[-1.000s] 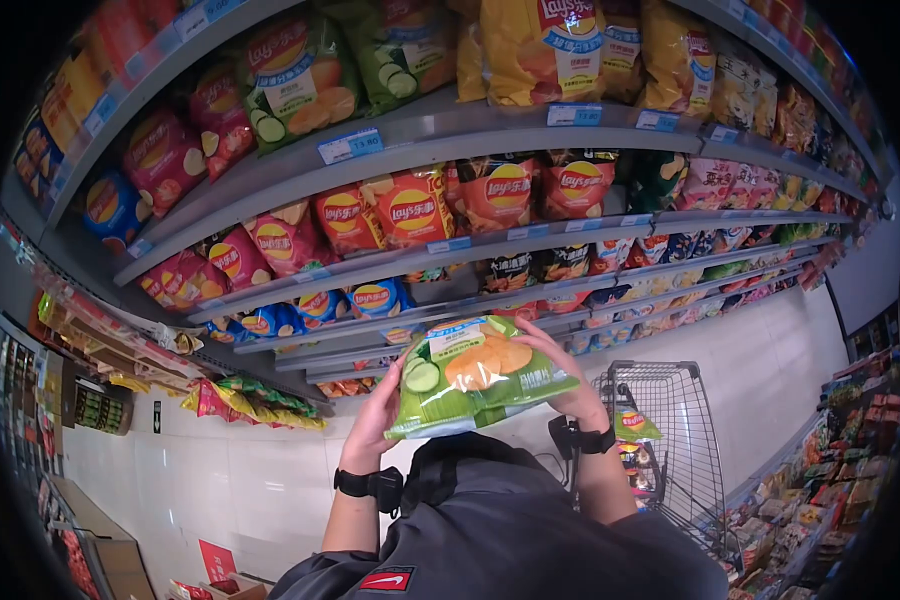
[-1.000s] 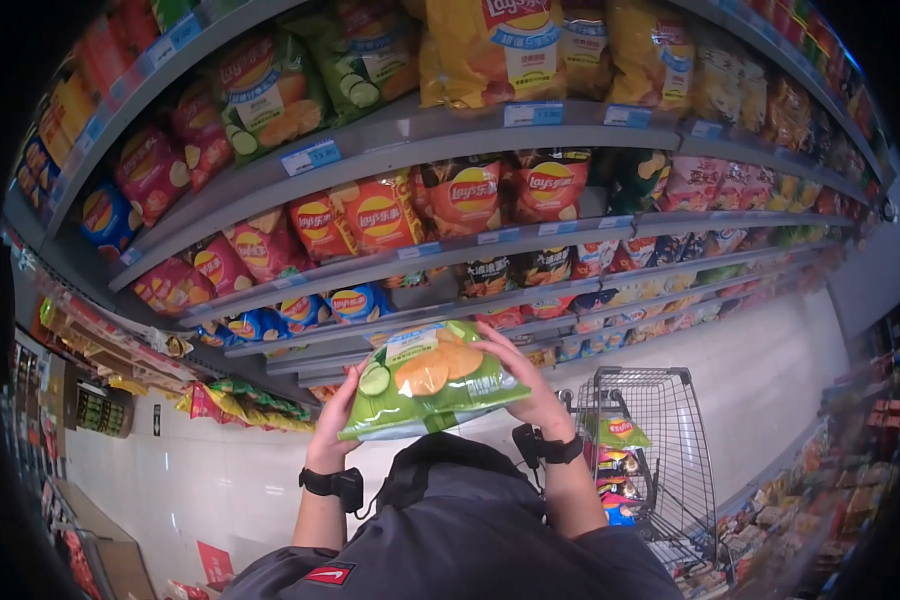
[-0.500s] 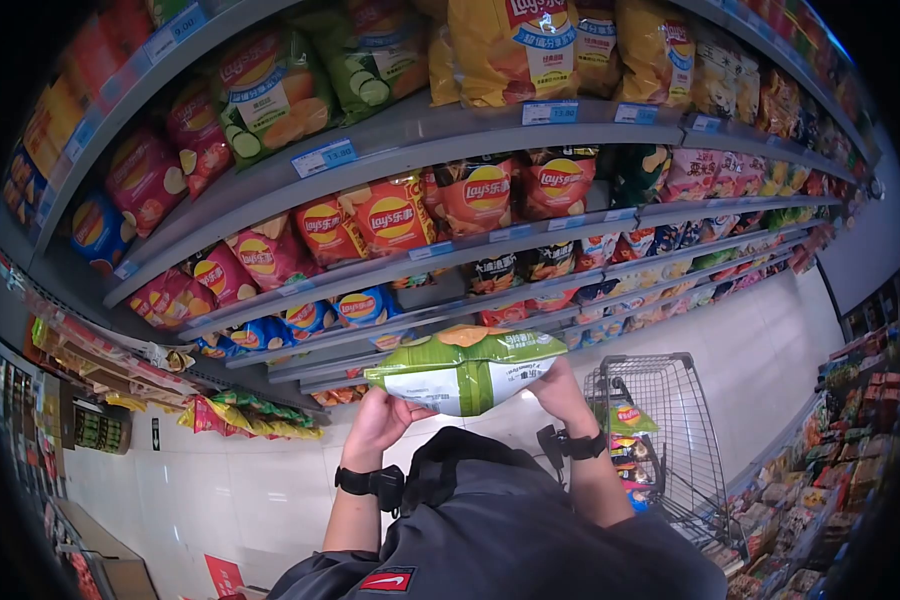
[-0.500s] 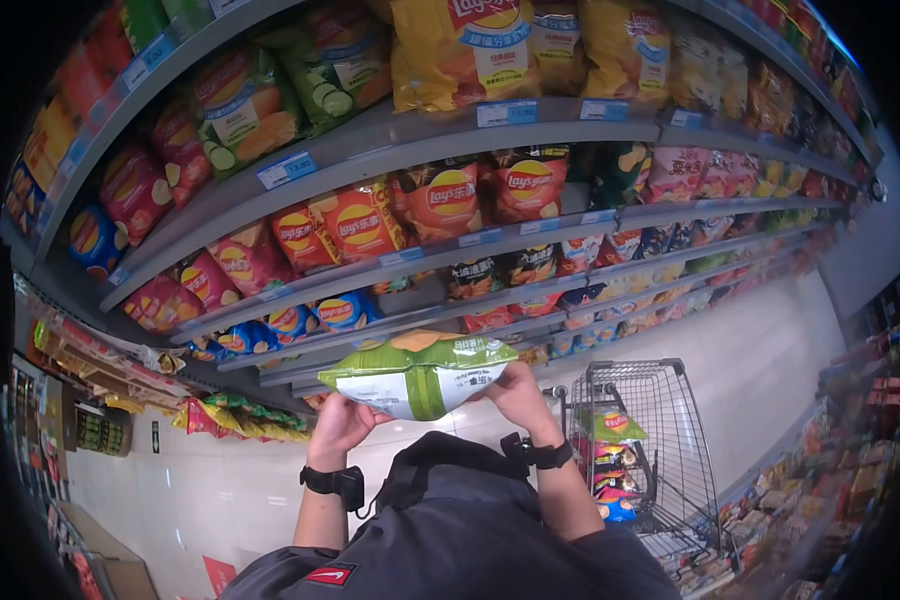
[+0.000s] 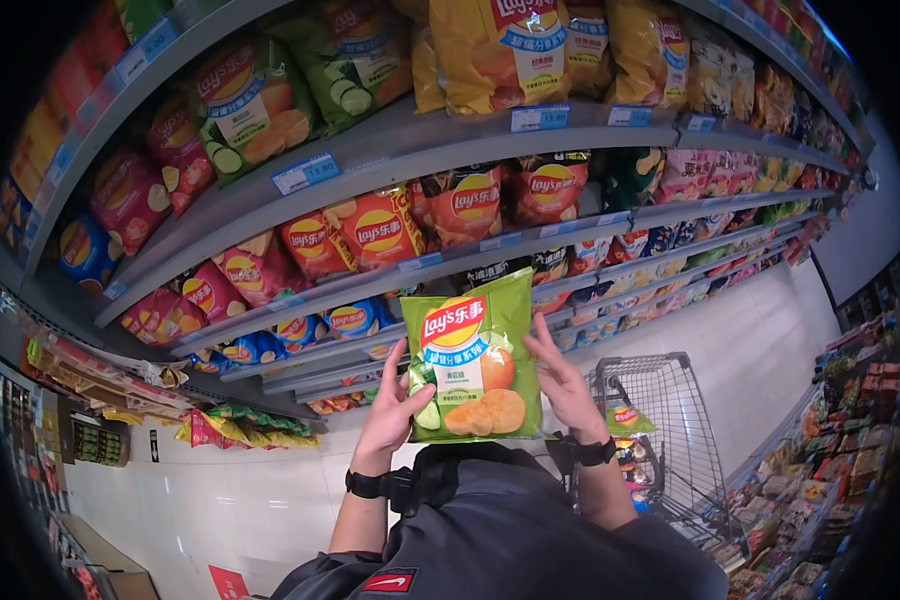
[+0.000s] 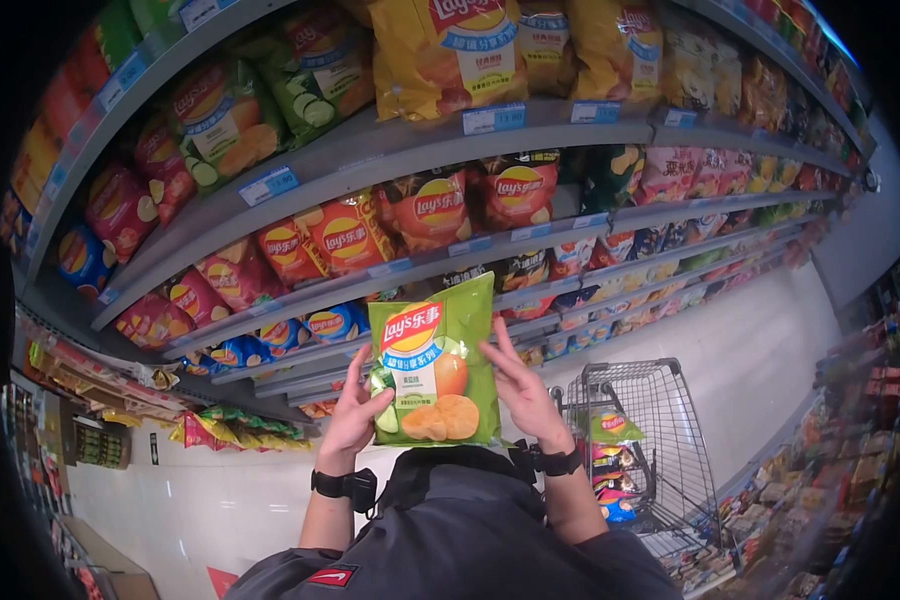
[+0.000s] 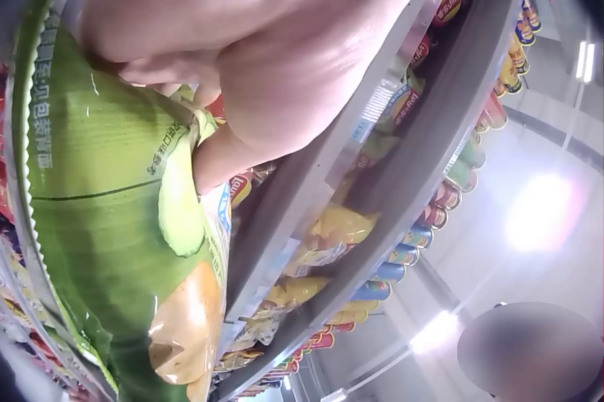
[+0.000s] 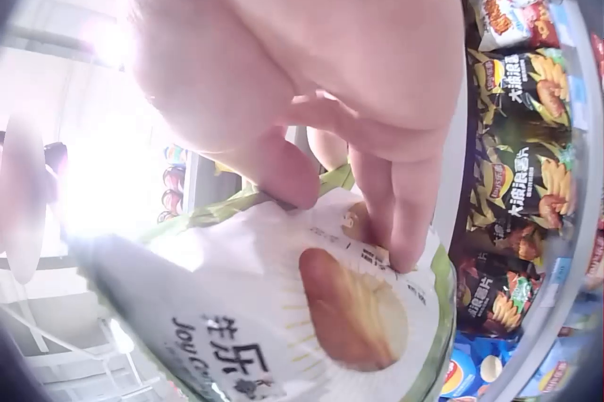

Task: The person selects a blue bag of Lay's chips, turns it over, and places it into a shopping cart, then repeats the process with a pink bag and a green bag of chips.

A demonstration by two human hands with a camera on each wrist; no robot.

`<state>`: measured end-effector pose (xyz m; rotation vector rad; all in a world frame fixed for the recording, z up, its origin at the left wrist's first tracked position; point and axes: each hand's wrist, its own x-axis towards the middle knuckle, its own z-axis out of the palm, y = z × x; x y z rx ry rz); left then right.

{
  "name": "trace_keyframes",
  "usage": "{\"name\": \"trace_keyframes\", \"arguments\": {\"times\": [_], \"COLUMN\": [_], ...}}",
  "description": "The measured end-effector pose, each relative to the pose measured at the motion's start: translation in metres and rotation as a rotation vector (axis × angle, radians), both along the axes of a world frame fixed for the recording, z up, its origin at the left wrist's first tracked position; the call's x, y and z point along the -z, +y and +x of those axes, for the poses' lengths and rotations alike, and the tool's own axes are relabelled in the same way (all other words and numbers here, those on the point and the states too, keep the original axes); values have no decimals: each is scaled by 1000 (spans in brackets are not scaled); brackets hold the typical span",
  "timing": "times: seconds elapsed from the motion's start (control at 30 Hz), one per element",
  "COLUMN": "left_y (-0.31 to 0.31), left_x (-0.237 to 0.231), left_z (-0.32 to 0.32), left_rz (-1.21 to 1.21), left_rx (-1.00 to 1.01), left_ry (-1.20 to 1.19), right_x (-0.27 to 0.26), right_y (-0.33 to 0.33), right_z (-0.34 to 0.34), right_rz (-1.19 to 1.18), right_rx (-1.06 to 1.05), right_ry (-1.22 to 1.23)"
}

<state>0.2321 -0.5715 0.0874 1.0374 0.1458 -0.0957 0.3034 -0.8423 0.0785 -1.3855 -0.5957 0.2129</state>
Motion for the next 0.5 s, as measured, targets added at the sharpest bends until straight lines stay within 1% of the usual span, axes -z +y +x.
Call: {"name": "trace_keyframes", "arguments": {"times": [0.03, 0.07, 0.13, 0.17, 0.2, 0.27, 0.3, 0.33, 0.4, 0.43, 0.47, 0.5], "left_y": [0, -1, 0, 1, 1, -5, -9, -13, -22, -29, -35, -43], "left_x": [4, 5, 8, 5, 2, 1, 2, 2, 0, -1, 0, 3], "left_z": [2, 7, 12, 13, 14, 21, 26, 31, 45, 52, 58, 65], "left_rz": [12, 24, 4, 1, -2, -33, -60, -83, -54, -89, -124, -109], "left_rx": [-6, -10, -15, 31, 78, 112, 155, 205, 282, 301, 320, 354], "left_ry": [-18, -42, -27, -4, 15, 13, 45, 81, 112, 136, 165, 141], "right_x": [-3, -6, -10, -3, 4, 7, 8, 11, 17, 17, 12, 11], "right_y": [3, 2, -5, -6, -7, -7, -10, -15, -25, -31, -36, -41], "right_z": [-1, 3, 6, 10, 14, 18, 18, 17, 16, 11, 4, -3], "right_rz": [167, 166, 476, 548, 540, 162, 93, 101, 139, 152, 220, 288], "right_rx": [83, 85, -43, -73, -74, -143, -105, -81, -14, 21, 65, 111], "right_ry": [209, 203, 498, 570, 572, 454, 484, 483, 551, 556, 608, 660]}}
